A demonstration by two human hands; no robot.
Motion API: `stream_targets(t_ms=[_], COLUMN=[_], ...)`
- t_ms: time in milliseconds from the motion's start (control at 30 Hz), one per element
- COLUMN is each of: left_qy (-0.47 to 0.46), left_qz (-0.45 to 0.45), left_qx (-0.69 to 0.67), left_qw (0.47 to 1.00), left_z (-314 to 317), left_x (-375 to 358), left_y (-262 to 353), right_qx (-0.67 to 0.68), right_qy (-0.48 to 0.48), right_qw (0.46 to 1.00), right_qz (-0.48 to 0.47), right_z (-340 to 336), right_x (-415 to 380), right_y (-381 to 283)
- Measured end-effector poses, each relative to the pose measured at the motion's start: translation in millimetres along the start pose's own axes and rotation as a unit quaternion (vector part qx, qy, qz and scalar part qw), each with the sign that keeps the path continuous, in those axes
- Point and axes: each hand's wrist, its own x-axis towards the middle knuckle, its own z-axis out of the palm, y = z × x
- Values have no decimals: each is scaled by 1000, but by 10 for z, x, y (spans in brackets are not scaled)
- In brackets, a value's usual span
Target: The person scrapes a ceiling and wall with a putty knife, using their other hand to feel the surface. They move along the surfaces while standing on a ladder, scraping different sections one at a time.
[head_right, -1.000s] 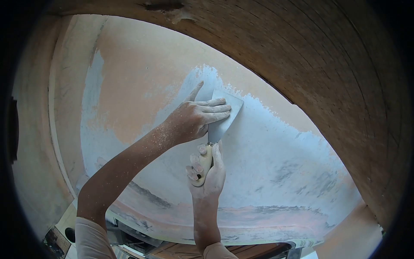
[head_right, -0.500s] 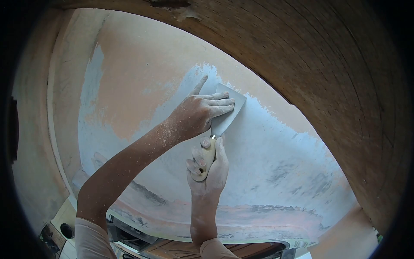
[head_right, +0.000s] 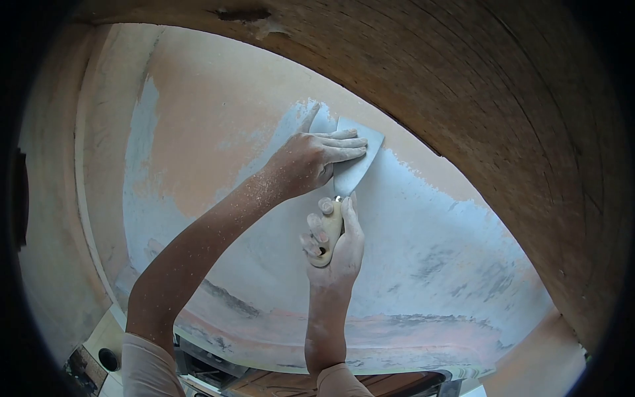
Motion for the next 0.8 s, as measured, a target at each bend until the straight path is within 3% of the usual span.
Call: stream_targets(t_ms=[567,667,800], left_qy=[21,15,24], left_qz=[16,-23,45], left_qx=[27,-61,12], left_qw=[999,998,999], left_z=[-25,-77,-90], left_x=[-29,114,-132], left_y=[23,-45,22], right_qx=[49,58,57], right_qy=[7,-7,-5], right_qw=[999,998,998], right_qz=[-10,-9,-1], right_z=[25,157,17], right_x=[-21,66,-93], right_y=[143,112,256])
